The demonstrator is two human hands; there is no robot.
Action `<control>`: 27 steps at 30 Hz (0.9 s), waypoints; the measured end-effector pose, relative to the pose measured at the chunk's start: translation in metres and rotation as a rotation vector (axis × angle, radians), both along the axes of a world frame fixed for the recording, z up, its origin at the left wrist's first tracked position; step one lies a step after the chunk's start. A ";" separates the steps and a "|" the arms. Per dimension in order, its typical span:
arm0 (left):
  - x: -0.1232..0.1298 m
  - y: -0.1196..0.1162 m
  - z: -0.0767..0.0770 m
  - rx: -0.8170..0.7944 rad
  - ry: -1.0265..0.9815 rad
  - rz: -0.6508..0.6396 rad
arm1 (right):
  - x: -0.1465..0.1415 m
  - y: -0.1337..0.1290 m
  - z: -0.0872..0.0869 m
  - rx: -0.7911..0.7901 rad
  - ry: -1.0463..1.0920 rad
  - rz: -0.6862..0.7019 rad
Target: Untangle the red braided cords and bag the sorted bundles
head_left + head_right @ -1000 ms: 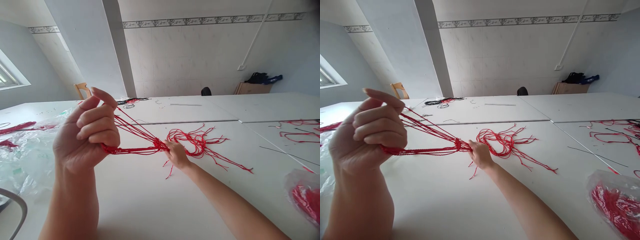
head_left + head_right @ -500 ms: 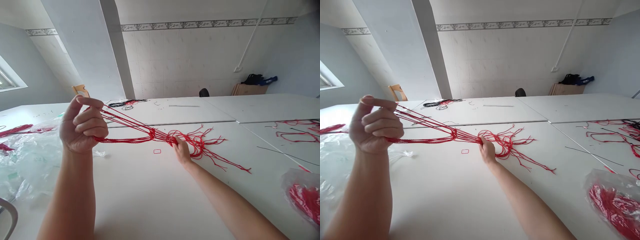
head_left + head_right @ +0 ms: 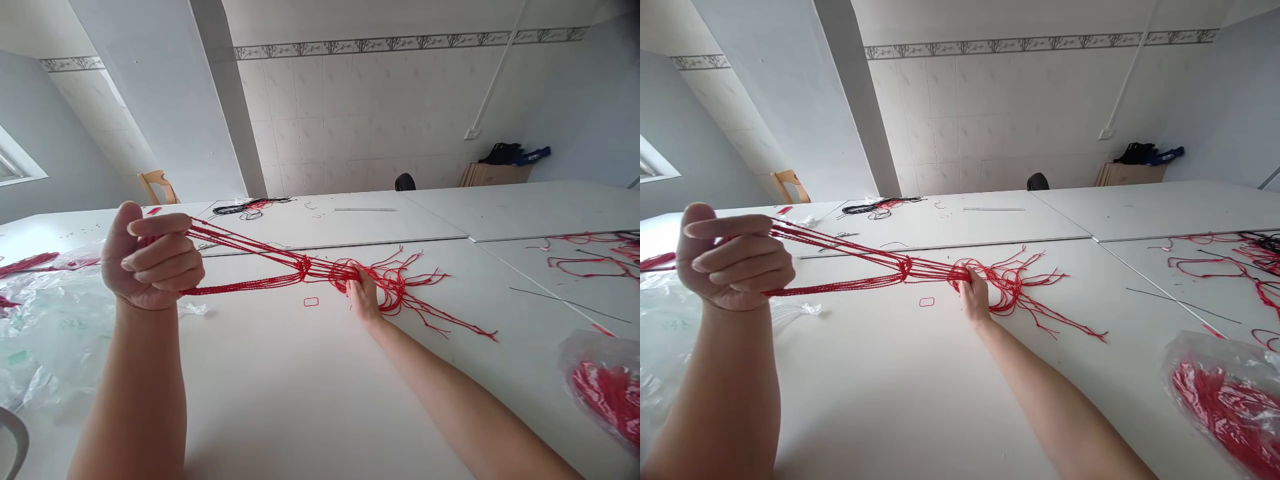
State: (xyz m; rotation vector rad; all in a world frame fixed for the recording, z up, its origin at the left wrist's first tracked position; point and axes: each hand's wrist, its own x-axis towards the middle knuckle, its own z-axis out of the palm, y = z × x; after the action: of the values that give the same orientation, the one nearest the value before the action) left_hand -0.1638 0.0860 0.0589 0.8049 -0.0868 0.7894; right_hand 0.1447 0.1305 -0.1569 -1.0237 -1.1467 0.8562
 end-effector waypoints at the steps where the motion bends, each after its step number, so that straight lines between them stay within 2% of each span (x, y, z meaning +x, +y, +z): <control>1: 0.000 0.000 0.000 -0.008 -0.016 0.002 | 0.000 0.000 0.000 -0.008 0.022 0.000; 8: 0.004 0.002 -0.004 -0.088 -0.147 0.053 | -0.004 -0.004 0.008 -0.079 0.166 0.037; 13: 0.000 0.003 -0.007 -0.093 -0.185 0.078 | -0.002 0.000 0.006 -0.131 0.246 0.033; 18: -0.009 0.006 -0.003 -0.154 -0.190 0.224 | 0.006 0.005 0.005 -0.174 0.326 0.009; 22: 0.008 0.004 0.000 -0.243 -0.199 0.346 | 0.009 0.005 0.006 -0.189 0.344 0.014; 27: 0.046 0.003 -0.009 -0.341 -0.146 0.434 | 0.005 0.001 0.009 -0.162 0.316 0.029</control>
State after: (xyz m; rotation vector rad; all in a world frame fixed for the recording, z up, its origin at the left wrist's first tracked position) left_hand -0.1175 0.0894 0.0496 0.4426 0.0951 1.2351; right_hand 0.1494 0.1310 -0.1477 -0.9631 -0.8369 1.1046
